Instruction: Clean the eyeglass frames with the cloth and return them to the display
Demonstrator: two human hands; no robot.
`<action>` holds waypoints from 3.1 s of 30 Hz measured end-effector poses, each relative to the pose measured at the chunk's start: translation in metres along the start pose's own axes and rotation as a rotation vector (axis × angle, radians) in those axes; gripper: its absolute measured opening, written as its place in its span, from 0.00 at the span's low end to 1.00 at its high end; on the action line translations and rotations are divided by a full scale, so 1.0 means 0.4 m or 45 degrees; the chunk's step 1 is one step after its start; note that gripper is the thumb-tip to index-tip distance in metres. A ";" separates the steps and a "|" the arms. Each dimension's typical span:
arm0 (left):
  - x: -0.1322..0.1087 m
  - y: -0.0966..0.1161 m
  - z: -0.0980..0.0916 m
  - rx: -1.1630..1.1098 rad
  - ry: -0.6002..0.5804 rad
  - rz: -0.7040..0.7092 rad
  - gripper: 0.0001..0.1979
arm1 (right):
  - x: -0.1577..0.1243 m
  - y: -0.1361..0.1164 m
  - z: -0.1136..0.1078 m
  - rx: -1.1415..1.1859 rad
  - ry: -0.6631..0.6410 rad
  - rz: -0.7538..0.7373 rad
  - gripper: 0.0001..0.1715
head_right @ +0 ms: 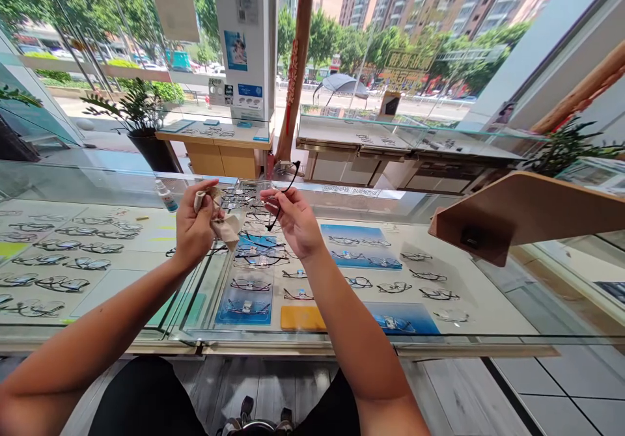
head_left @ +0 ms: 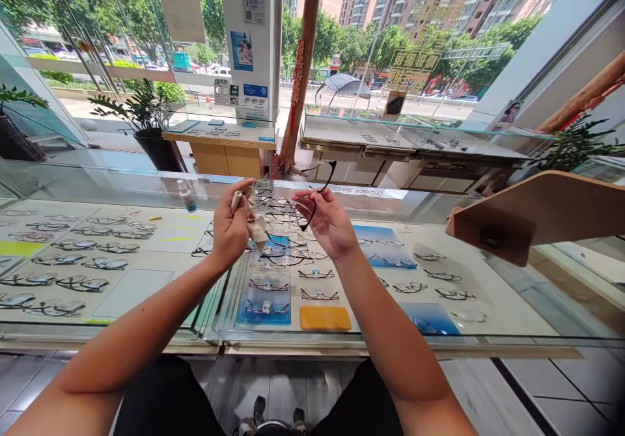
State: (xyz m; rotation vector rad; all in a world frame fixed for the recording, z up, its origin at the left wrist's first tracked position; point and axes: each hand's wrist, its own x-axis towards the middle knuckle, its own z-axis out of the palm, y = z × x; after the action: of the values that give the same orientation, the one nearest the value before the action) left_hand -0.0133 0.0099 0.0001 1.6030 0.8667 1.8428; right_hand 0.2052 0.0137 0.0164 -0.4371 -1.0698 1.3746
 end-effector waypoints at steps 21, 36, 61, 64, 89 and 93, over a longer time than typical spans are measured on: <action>0.056 -0.038 -0.044 1.053 -0.187 1.043 0.48 | 0.006 -0.002 -0.023 -0.639 -0.389 0.009 0.17; 0.092 0.045 -0.037 0.906 -0.186 1.246 0.38 | 0.006 -0.115 0.023 -0.786 -0.660 0.098 0.13; 0.189 0.284 -0.023 0.830 0.333 1.052 0.28 | -0.053 -0.290 0.193 -1.533 0.203 -1.016 0.33; 0.184 0.284 -0.013 0.854 0.324 0.992 0.27 | -0.043 -0.284 0.194 -1.534 0.251 -1.027 0.31; 0.179 0.282 -0.001 0.770 0.178 0.906 0.29 | -0.036 -0.276 0.189 -1.561 0.343 -1.100 0.28; 0.182 0.267 0.002 0.777 0.187 0.922 0.30 | -0.038 -0.275 0.197 -1.562 0.361 -1.128 0.28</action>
State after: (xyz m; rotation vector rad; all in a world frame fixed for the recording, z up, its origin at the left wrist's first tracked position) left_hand -0.0217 -0.0041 0.1284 2.4201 1.0746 2.3403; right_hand 0.2064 -0.0487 0.1371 -0.8494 -1.5110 -0.2340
